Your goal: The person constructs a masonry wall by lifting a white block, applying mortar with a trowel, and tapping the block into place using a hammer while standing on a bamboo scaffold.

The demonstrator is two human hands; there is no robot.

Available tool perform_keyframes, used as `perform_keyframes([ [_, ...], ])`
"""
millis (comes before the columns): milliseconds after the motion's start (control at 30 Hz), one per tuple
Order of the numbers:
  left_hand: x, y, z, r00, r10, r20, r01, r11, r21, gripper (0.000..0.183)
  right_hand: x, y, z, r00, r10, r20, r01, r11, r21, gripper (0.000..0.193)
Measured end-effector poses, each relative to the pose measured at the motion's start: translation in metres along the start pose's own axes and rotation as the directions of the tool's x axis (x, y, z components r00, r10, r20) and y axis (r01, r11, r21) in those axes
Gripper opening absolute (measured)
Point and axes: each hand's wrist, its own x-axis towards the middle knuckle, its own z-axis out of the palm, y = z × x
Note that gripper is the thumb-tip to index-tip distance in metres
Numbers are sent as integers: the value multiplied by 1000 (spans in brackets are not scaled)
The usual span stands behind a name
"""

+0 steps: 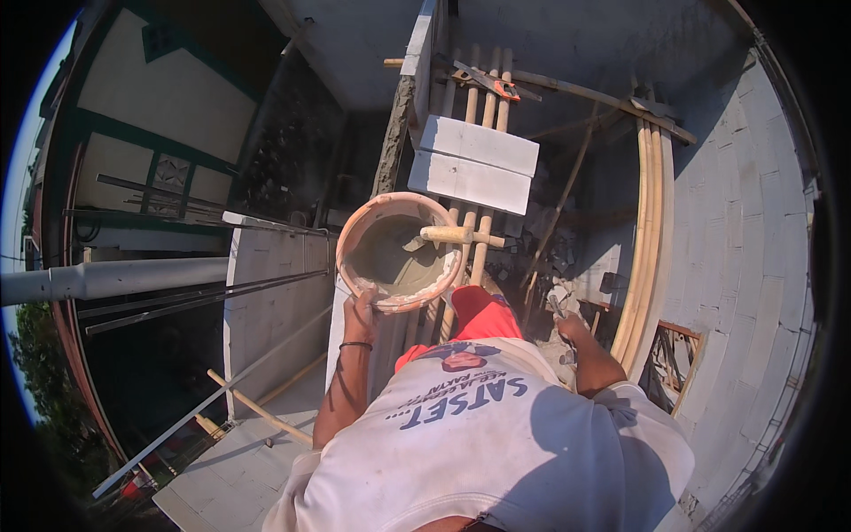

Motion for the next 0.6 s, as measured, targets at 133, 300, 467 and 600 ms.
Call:
perform_keyframes([
  [133,14,30,15,999,38,-25,-38,999,21,25,-7,-17,-14,998,29,48,-34,993,110,54],
  [300,37,45,41,997,76,-20,-78,990,-115,30,-1,0,-34,998,26,-57,-20,994,104,63],
  [467,36,63,67,998,48,-31,-52,988,-145,34,-9,7,-43,995,25,-94,-16,995,99,71],
  [600,43,75,75,997,70,-40,-76,984,-162,35,-11,-10,-45,976,184,117,-215,908,360,74],
])
